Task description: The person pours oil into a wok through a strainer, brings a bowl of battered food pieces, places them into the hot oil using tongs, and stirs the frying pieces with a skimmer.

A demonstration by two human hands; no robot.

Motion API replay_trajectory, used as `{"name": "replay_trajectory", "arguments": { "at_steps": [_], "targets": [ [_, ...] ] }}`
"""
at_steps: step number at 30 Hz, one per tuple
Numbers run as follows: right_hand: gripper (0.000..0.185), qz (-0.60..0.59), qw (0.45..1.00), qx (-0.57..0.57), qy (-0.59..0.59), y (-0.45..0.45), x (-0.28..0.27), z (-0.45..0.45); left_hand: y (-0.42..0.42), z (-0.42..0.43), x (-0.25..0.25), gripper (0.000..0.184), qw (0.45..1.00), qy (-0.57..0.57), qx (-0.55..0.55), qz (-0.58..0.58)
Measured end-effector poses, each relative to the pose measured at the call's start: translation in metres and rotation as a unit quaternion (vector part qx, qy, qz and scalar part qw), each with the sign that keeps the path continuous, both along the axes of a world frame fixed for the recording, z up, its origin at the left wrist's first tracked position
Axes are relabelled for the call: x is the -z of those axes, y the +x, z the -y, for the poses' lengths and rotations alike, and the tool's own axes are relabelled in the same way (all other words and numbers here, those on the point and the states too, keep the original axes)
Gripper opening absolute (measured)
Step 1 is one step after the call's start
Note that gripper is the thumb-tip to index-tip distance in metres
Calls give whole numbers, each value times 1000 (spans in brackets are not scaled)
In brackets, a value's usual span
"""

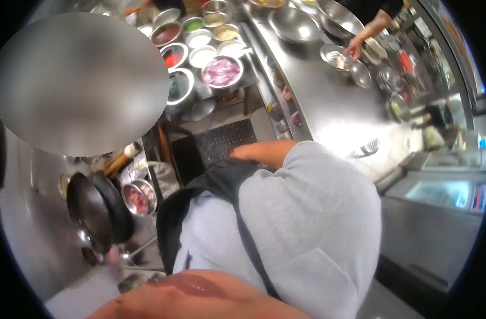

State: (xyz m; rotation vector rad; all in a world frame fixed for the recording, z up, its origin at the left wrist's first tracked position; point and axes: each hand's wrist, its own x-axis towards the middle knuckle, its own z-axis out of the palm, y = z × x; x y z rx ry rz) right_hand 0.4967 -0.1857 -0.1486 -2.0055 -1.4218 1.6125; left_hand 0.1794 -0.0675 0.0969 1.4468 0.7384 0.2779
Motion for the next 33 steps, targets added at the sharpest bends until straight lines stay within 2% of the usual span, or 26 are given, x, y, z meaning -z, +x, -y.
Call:
{"name": "replay_trajectory", "arguments": {
  "at_steps": [1, 2, 4, 5, 8, 10, 12, 14, 18, 21, 24, 26, 28, 29, 30, 32, 33],
  "targets": [
    [51, 32, 998, -45, 21, 13, 59, 14, 12, -2, -9, 31, 1000, 2, 14, -5],
    [51, 32, 999, -26, 26, 17, 49, 30, 19, -4, -16, 31, 1000, 2, 27, -4],
    [49, 122, 992, 36, -22, 23, 35, 59, 43, -4, -27, 32, 999, 4, 51, -9],
    [40, 76, 994, 80, -25, 30, 34, 67, 54, -3, -31, 32, 998, 3, 61, -13],
    [33, 83, 990, 111, 16, 48, 11, 92, 81, 4, -38, 32, 995, 0, 96, -30],
    [26, 105, 985, 120, 65, 66, -19, 99, 101, 10, -44, 33, 993, -2, 111, -34],
    [23, 117, 981, 127, 89, 76, -26, 102, 119, 15, -48, 33, 991, -2, 126, -38],
    [20, 194, 973, 100, 71, 86, -26, 106, 136, 20, -52, 33, 990, -7, 137, -40],
    [18, 195, 972, 118, 54, 104, -8, 121, 169, 27, -60, 34, 987, -14, 156, -43],
    [20, 199, 976, 85, 24, 116, -26, 124, 186, 31, -62, 35, 985, -22, 165, -47],
    [23, 178, 975, 128, -20, 125, -27, 124, 199, 35, -66, 35, 983, -30, 170, -56],
    [24, 198, 971, 129, 39, 131, -73, 124, 207, 34, -66, 36, 983, -34, 170, -58],
    [28, 180, 920, 287, 198, 144, -78, 128, 206, 25, -42, 39, 981, 3, 184, -66],
    [28, 9, 836, 502, 221, 147, -95, 125, 205, 20, -30, 43, 976, 40, 203, -72],
    [28, -160, 683, 677, 222, 153, -115, 123, 202, 17, -22, 43, 977, 36, 197, -74],
    [30, -205, 430, 840, 259, 176, -125, 138, 195, 10, -6, 43, 946, 12, 87, -313],
    [29, -215, 417, 837, 281, 188, -130, 156, 182, -4, 23, 41, 982, -63, 173, -42]
  ]
}}
